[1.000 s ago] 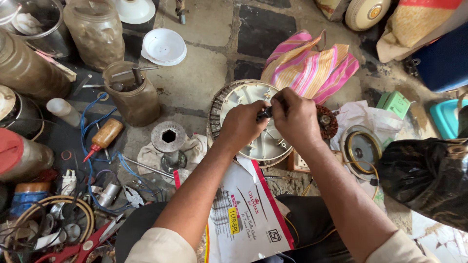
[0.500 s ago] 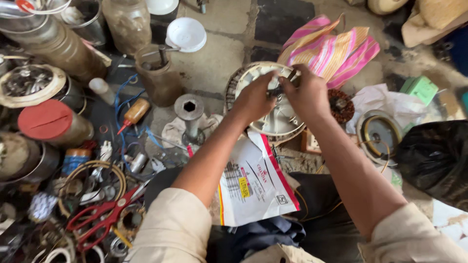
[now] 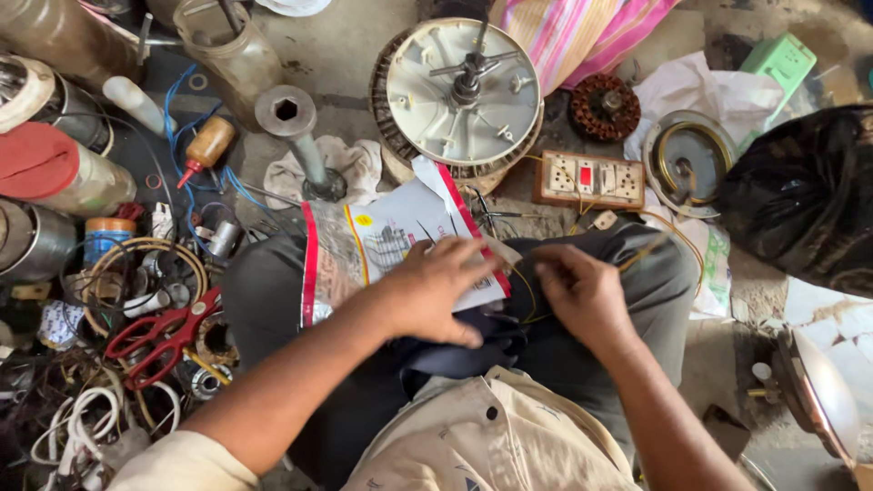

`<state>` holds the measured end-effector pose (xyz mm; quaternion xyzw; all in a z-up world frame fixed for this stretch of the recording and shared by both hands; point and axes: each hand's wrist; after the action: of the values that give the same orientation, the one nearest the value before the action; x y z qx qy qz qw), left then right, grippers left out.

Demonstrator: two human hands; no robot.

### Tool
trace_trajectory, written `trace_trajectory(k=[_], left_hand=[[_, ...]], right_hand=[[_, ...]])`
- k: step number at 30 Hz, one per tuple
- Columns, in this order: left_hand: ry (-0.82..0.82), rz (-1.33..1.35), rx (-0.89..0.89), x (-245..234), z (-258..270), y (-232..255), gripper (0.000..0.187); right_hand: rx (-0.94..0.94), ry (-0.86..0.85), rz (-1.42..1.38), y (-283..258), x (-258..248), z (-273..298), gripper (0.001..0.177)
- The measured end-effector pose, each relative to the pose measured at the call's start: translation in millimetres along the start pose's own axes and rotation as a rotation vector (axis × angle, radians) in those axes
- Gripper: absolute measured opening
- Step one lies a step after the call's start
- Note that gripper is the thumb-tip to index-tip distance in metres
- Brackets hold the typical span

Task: The person disassembles and adjusts components of a ceiling fan motor housing by hand, including removing a metal bracket and manipulating small screws and wires.

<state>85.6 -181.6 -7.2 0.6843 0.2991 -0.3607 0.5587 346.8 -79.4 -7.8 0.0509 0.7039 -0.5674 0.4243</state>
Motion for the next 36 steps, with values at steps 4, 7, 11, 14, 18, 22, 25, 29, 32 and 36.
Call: trace_trajectory(k=[4,7,11,14,18,22,25,29,32,36], left_hand=[[-0.101,-0.275,-0.125,2.0,1.1,10.7,0.018],[0.17,-0.539,-0.334,-49.3,19.9,-10.3,0.024],[0.103,-0.485,-0.369,-77.5,45.1,-6.5,0.034],[-0.337,-0.309,-0.378,-73.0,52.1,16.1,0.037],[-0.345,0.151,-0.371,-101.1,37.6,41.0,0.058],[0.046,0.222,-0.259,-115.6,6.0,24.2,0.037],[0.351,0.184,-0.211,-87.3,-40.1,-5.5,0.033],[0.574,-0.018,-0.14,-55.0,-94.6,-40.1,0.054],[0.605,-0.119,-0.171,-44.3,-130.8,-62.8,0.07],[0.584,-0.068,-0.199,-40.8,-158.6,-93.9,0.075]], right_hand=[[-0.076,-0.026,0.011,-11.9,-4.8,13.2,0.019],[-0.098,0.021,-0.032,-14.2,-2.3,14.7,0.019],[-0.47,0.057,0.067,14.8,32.3,-38.3,0.022],[-0.476,-0.078,0.31,53.8,98.7,-104.4,0.032],[-0.187,-0.205,0.517,108.7,166.5,-147.9,0.024],[-0.184,-0.239,0.547,136.6,191.9,-148.1,0.037],[-0.258,-0.159,0.659,141.7,195.3,-145.6,0.026],[-0.15,-0.361,0.61,80.5,157.6,-134.2,0.035],[-0.212,-0.412,0.496,11.6,92.1,-109.8,0.063],[0.163,-0.402,0.418,-25.6,5.4,-80.8,0.047]])
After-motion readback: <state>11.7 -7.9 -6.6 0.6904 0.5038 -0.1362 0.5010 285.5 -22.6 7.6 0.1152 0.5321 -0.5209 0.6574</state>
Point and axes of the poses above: each hand's wrist, its own z-axis away from the middle knuckle, its own x-axis out of the palm, y = z × x, and after that the axes turned 1 degree about -z, right-handed
